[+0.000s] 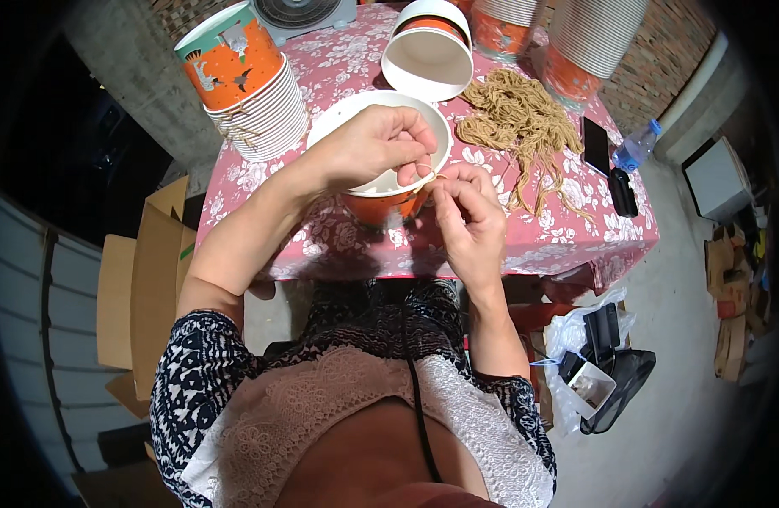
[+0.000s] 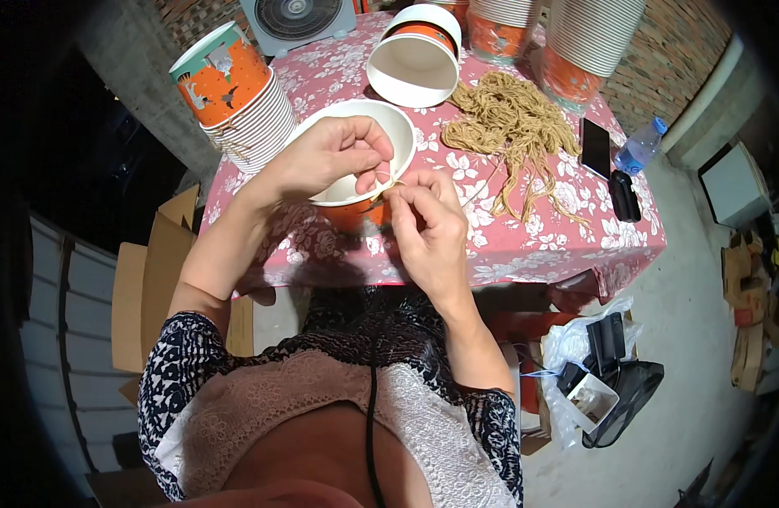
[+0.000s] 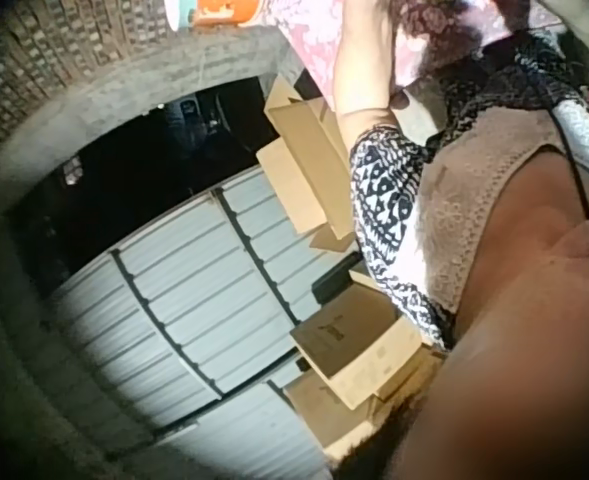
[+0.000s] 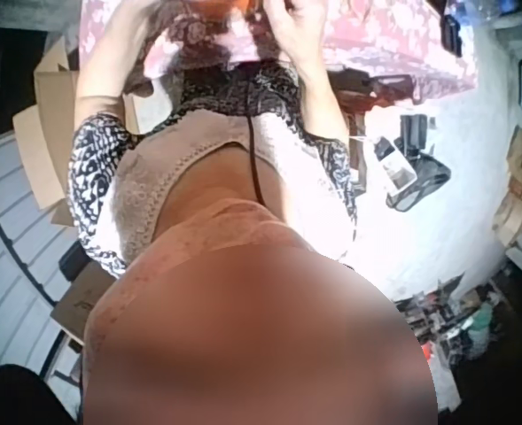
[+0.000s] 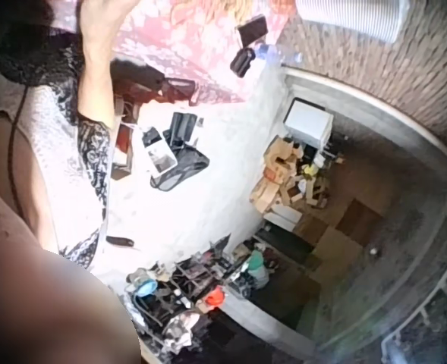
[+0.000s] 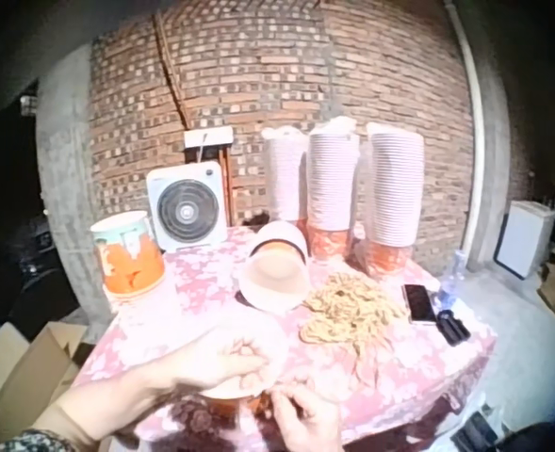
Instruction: Thread string through pre-punched holes in paper bowls and tie them.
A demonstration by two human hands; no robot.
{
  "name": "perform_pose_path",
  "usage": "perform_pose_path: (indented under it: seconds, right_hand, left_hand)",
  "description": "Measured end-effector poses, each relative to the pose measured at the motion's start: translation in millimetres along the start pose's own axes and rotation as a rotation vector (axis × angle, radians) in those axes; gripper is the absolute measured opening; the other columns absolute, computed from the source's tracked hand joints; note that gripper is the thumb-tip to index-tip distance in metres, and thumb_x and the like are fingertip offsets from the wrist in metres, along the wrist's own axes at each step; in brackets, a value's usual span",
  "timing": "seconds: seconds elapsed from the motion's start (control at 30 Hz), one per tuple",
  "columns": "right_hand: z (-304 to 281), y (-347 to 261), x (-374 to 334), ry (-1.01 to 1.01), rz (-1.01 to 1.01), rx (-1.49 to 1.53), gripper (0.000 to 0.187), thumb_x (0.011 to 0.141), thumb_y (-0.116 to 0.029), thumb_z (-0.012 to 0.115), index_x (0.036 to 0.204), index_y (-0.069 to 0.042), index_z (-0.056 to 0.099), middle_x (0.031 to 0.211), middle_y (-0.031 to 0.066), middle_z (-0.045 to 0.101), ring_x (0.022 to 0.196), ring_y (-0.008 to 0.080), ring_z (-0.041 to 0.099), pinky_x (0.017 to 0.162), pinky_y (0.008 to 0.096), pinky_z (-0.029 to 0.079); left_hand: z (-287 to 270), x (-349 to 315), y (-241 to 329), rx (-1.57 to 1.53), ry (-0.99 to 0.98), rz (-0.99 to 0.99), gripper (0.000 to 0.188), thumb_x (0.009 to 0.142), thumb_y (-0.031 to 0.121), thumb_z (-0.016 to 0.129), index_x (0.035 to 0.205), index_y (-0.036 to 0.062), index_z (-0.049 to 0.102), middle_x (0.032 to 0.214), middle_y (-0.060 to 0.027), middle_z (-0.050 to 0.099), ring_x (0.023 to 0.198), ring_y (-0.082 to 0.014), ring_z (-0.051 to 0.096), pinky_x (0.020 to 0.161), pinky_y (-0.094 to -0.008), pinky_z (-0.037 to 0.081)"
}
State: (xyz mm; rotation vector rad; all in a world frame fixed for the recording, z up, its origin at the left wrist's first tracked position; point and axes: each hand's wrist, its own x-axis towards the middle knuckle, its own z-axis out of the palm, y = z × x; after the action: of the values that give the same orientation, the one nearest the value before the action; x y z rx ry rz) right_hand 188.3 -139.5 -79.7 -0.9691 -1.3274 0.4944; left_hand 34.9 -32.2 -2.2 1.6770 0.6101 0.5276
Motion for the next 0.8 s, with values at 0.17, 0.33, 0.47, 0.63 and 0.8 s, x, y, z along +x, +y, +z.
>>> perform_pose_path:
  seconds: [0.17,0.33,0.47,0.63,0.8]
  right_hand:
    - [5.4,2.1,-4.0,0.013,-0.016,0.046,0.011,0.088,0.005,0.061,0.094,0.004,0.069,0.096,0.0097,0.059,0.079,0.0144,0.058,0.067,0.025,0.047]
    - [5.8,2.3,-4.0,0.019,-0.038,0.044,0.012,0.087,0.005,0.06,0.095,0.005,0.069,0.096,0.0097,0.059,0.079,0.0142,0.058,0.067,0.025,0.047]
    - [4.6,2.6,-3.9,0.015,-0.02,0.012,0.012,0.088,0.004,0.06,0.096,0.004,0.069,0.097,0.01,0.06,0.079,0.0145,0.058,0.067,0.0252,0.047]
    - [4.0,-0.2,-2.4,-0.003,-0.05,-0.028,0.013,0.088,0.003,0.06,0.098,0.004,0.069,0.098,0.0104,0.06,0.079,0.0152,0.058,0.067,0.0253,0.047]
    - [2.2,5.1,-4.2,0.021,0.047,0.059,0.007,0.09,0.001,0.059,0.091,0.004,0.065,0.082,0.0051,0.059,0.072,0.0105,0.055,0.064,0.0235,0.045]
  left_hand:
    - [-2.3,-5.9,2.3,-0.006,-0.038,0.002,0.019,0.094,0.005,0.054,0.109,-0.0051,0.057,0.091,-0.0082,0.064,0.073,-0.0093,0.06,0.068,-0.0206,0.049]
    - [-0.1,-14.9,0.7,0.033,-0.052,0.077,0.026,0.091,0.01,0.06,0.112,-0.0043,0.056,0.094,-0.0075,0.063,0.078,-0.0083,0.059,0.072,-0.0202,0.049]
    - [3.5,-28.8,16.5,0.451,-0.077,0.002,0.033,0.085,0.014,0.068,0.111,-0.0021,0.057,0.095,-0.0057,0.061,0.082,-0.0087,0.057,0.075,-0.0232,0.048]
    - [8.9,-25.4,-6.1,0.736,0.012,0.623,0.023,0.081,0.009,0.067,0.098,-0.0005,0.055,0.081,-0.0127,0.059,0.066,-0.0246,0.06,0.059,-0.0345,0.048]
    - [11.4,-25.5,-5.5,0.648,0.056,0.493,0.01,0.082,0.005,0.059,0.084,-0.0035,0.054,0.076,-0.0158,0.055,0.069,-0.0299,0.058,0.062,-0.0383,0.045]
